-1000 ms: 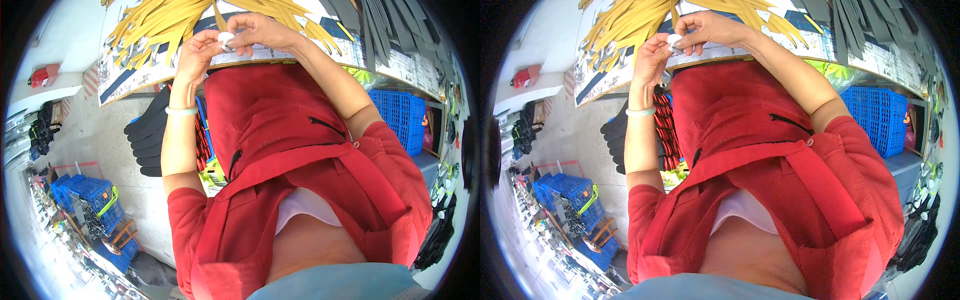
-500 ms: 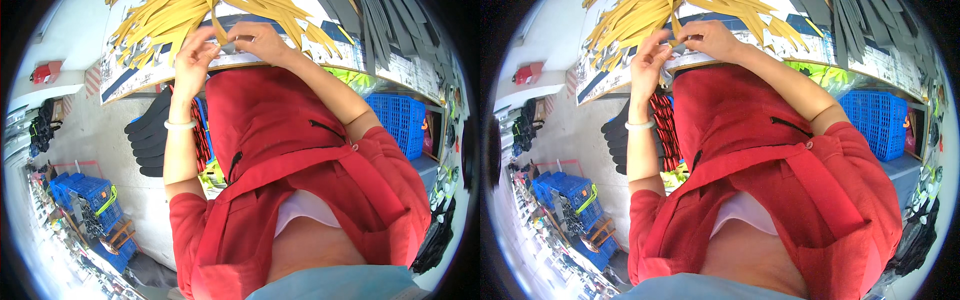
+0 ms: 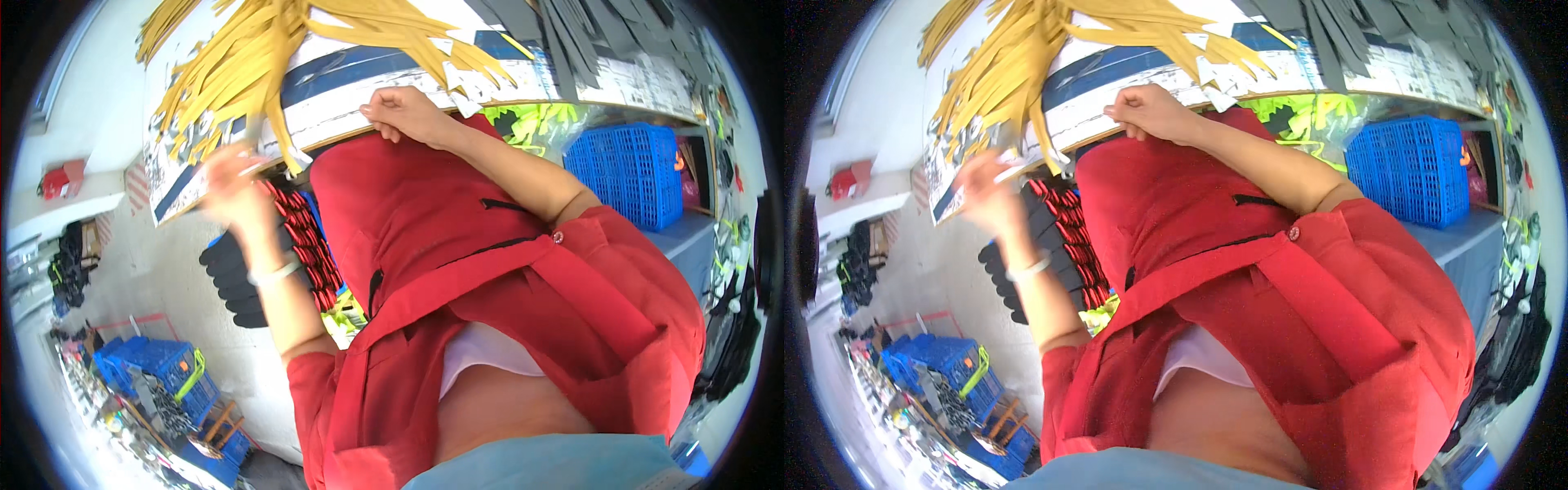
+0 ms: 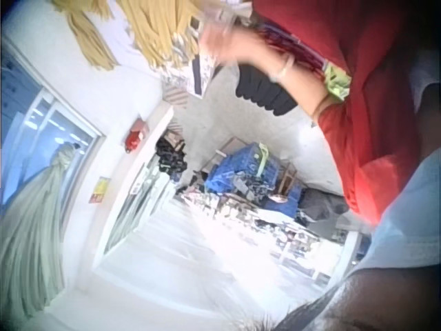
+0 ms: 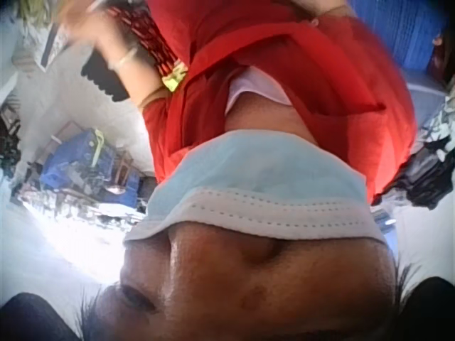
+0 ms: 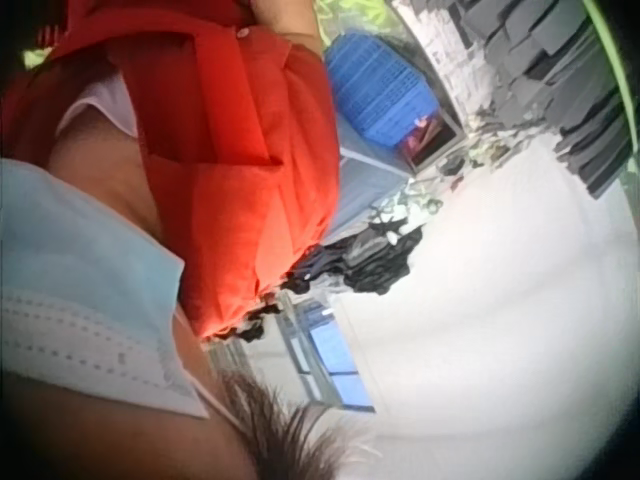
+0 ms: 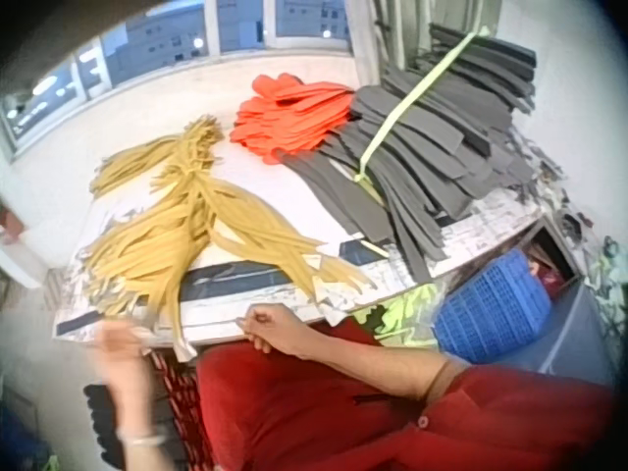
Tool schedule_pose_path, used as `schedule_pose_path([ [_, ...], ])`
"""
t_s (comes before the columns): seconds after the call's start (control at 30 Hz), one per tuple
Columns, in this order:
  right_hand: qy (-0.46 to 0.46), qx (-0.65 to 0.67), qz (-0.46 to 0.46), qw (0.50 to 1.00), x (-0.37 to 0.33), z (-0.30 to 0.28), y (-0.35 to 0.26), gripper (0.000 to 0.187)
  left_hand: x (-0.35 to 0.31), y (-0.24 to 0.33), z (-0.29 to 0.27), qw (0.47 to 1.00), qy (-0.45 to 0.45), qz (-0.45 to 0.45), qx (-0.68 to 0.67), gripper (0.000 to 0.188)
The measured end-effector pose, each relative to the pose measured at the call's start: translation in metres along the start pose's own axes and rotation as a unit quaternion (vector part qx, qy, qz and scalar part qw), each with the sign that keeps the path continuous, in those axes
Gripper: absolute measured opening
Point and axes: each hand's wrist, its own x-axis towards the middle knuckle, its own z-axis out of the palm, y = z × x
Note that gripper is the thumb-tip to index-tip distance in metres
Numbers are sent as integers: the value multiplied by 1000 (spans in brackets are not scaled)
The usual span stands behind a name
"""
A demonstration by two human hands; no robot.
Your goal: Applying small white labels to yellow fabric strips at a workbench.
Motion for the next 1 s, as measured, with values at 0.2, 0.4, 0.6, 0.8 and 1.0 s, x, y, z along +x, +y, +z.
schedule_pose_path([
  [0.2,138,-370,-125,910,-24,-71,-10,21,17,-42,-145,961,251,-111,11,23],
  [0.4,226,-546,-102,800,9,-134,-19,25,-50,-44,-20,948,-86,-286,-109,13],
  [0.6,113,-652,103,742,26,-91,-39,34,-81,0,68,924,-315,-174,-132,12],
  [0.8,118,-554,72,821,23,-109,-30,26,-77,21,99,898,-397,-132,-135,11],
  [1.0,90,-537,-16,839,22,-80,-11,27,-65,13,119,896,-375,-172,-162,11],
])
